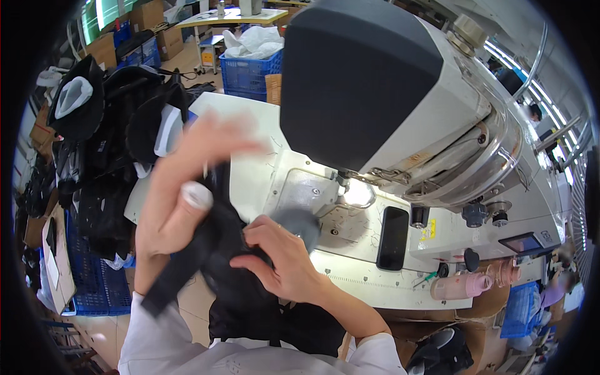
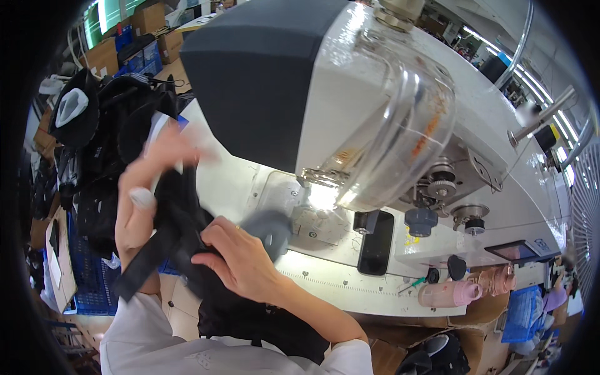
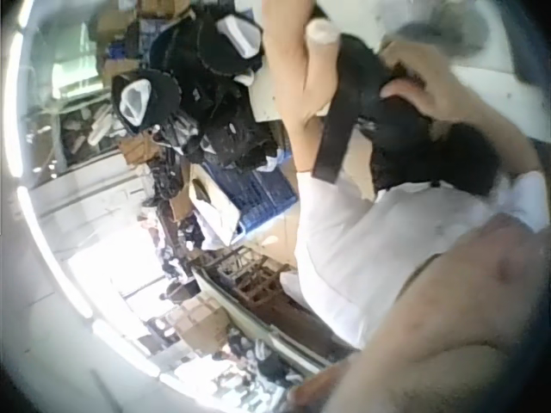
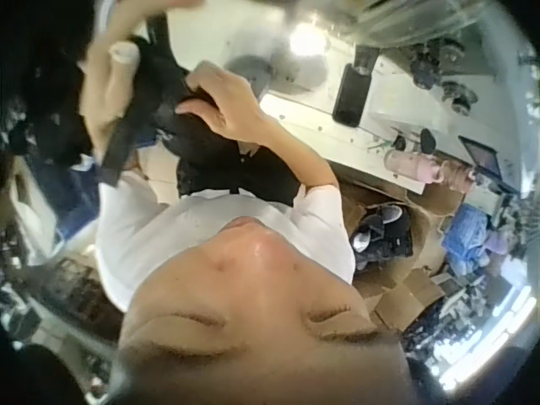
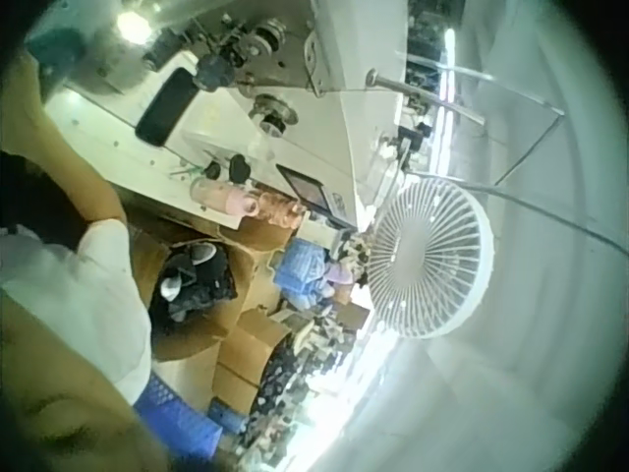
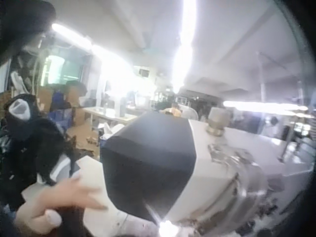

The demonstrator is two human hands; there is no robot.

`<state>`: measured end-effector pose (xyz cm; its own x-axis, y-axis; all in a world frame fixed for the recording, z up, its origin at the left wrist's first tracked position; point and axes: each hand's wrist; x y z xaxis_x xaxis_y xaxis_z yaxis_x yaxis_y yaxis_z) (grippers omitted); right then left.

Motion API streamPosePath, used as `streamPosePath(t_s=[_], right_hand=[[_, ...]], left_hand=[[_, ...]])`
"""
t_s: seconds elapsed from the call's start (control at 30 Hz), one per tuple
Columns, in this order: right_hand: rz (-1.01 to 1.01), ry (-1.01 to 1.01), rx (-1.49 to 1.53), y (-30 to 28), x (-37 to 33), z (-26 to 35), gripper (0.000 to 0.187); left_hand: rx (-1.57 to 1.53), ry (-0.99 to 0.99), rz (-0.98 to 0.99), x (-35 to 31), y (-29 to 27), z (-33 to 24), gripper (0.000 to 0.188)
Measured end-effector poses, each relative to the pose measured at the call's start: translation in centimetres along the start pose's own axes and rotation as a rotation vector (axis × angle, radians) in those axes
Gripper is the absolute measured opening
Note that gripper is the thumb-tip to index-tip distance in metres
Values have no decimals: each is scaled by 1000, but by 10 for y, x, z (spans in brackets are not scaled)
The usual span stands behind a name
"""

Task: The person sews footwear components using a sewing machine, trimming threads with snips and guiding the pieces under the needle to stitch along the seams.

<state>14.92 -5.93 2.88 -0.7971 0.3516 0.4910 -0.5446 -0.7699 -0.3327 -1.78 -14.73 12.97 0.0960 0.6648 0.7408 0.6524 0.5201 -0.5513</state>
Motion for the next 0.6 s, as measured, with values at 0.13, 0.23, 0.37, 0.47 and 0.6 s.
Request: streamPosePath(t_s=[0.13, 0.23, 0.37, 0.47, 0.6], right_hand=[[-25, 309, 138, -31, -30, 21, 25], [-233, 565, 206, -56, -37, 16, 18], [-257, 701, 376, -74, -47, -5, 15], [-448, 776, 444, -79, -46, -7, 8], [-531, 723, 289, -71, -46, -19, 7]], left_hand=[[-580, -315, 362, -6, 30, 28, 37], [-688, -579, 437, 4, 63, 42, 41], [-808, -663, 220, -1, 108, 61, 33], [-781, -703, 226, 13, 132, 69, 28], [-502, -412, 151, -29, 168, 144, 25]])
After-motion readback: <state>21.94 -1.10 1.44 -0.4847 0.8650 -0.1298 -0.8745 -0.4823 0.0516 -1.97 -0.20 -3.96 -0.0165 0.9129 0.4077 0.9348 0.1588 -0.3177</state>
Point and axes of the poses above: each hand's wrist, its own x-axis towards the middle knuckle, its own y-axis out of the palm, z = x × y, and after that the axes turned 10 degrees about y, right-handed
